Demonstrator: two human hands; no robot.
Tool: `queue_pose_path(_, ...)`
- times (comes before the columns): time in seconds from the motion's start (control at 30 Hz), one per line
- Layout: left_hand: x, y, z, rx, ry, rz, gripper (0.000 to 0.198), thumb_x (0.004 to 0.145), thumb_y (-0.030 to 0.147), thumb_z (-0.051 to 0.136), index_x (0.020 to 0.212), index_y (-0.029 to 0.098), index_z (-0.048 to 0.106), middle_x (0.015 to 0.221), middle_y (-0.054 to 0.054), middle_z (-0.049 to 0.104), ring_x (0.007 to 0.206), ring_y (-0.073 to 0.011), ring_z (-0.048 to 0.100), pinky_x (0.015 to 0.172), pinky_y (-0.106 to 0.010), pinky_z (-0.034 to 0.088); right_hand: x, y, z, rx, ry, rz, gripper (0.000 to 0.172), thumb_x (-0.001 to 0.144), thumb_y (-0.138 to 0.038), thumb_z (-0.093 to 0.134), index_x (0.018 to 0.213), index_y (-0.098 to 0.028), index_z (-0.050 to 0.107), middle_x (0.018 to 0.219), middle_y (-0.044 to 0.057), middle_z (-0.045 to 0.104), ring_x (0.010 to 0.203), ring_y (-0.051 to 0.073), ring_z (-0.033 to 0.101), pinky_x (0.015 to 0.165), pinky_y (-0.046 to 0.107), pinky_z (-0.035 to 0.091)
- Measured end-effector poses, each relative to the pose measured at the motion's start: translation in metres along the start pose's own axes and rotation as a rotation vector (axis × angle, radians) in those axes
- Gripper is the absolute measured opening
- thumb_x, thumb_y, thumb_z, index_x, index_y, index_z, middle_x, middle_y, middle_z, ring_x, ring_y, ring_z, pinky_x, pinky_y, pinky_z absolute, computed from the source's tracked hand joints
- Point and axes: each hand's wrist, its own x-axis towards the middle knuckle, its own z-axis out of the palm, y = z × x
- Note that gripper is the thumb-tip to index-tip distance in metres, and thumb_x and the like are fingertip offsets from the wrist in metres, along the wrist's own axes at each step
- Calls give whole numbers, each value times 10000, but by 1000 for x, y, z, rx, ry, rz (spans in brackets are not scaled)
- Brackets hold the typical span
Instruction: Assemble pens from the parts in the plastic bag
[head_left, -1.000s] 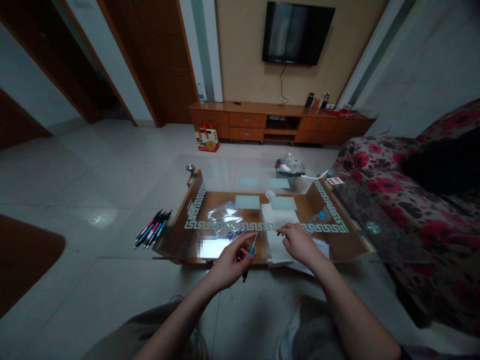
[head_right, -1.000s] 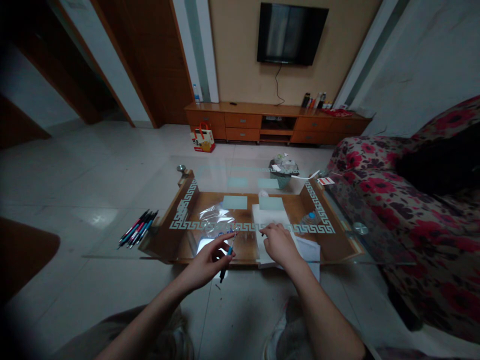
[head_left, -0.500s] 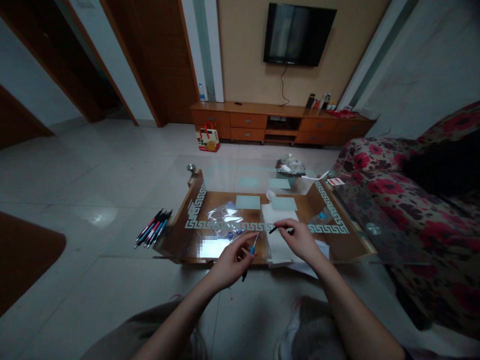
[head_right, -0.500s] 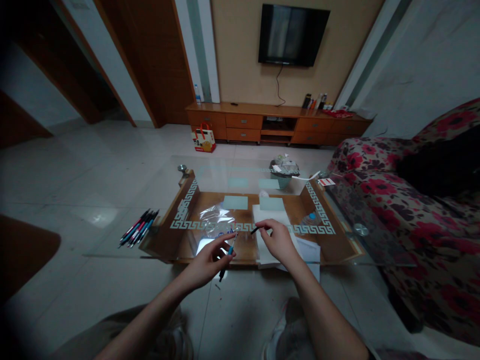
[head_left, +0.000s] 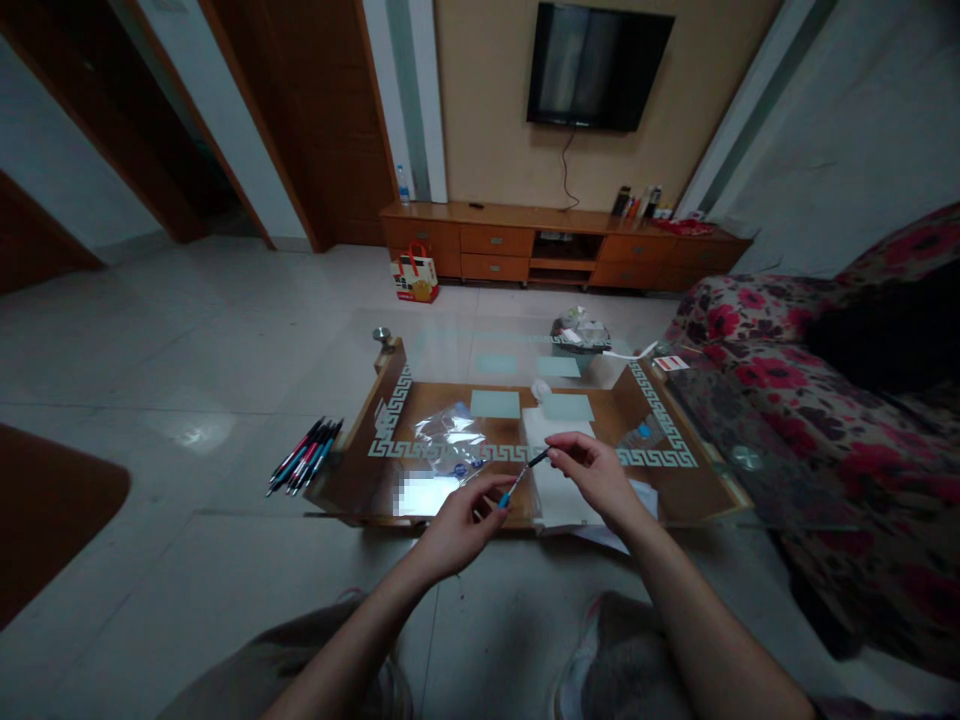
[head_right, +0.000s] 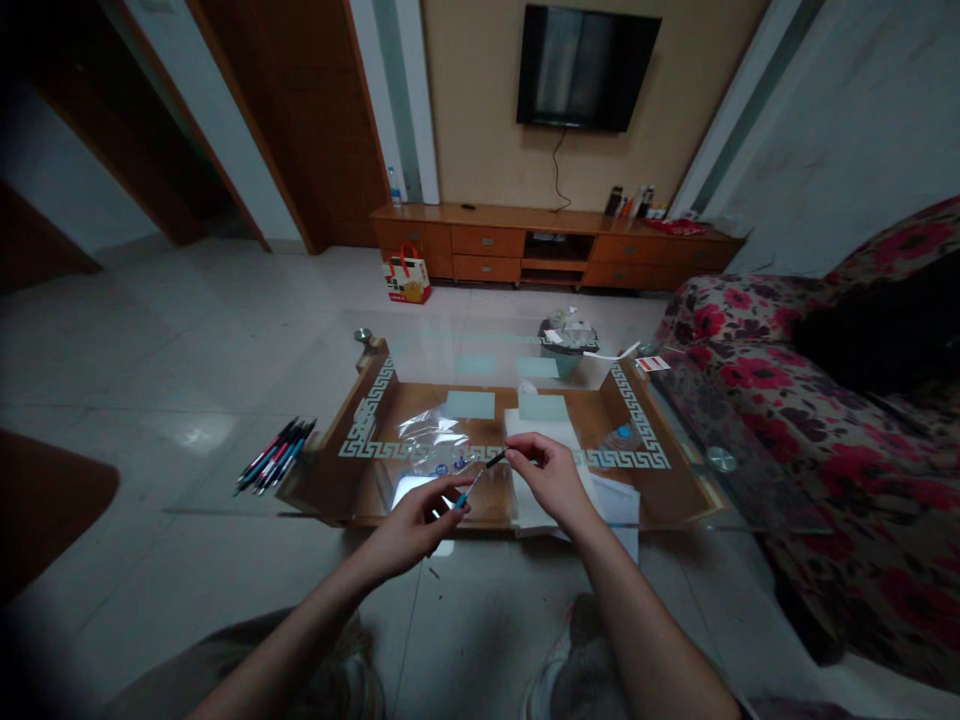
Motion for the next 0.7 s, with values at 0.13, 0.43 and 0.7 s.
queue_pose_path(0.13, -1, 1, 0, 12, 2, 9, 383, 903, 311, 584, 1276, 229, 609, 952, -56, 652, 744, -143, 576, 636, -242, 453, -1, -2, 2, 10, -3, -13, 338, 786, -449, 711, 991, -180, 714, 877, 64, 713, 748, 174, 612, 638, 286, 458)
queue_pose_path(0.43, 0, 0, -1, 19, 13, -2, 372, 895, 328, 590, 1250, 224, 624, 956, -56, 659, 720, -141, 577, 612, -242, 448, -3, -3, 3, 4, -30, -17, 301, 801, -417, 701, 991, -184, 713, 938, 74, 723, 806, 183, 632, 702, 296, 487)
queue_pose_path(0.7, 1, -1, -1, 15, 22, 13, 351, 890, 330, 596, 1220, 221, 641, 946, -55, 673, 749, -151, 597, 633, -245, 457, -2, 3, 6, -23, -114, -12, 284, 801, -372, 703, 1018, -188, 706, 931, 67, 726, 828, 190, 653, 732, 311, 506)
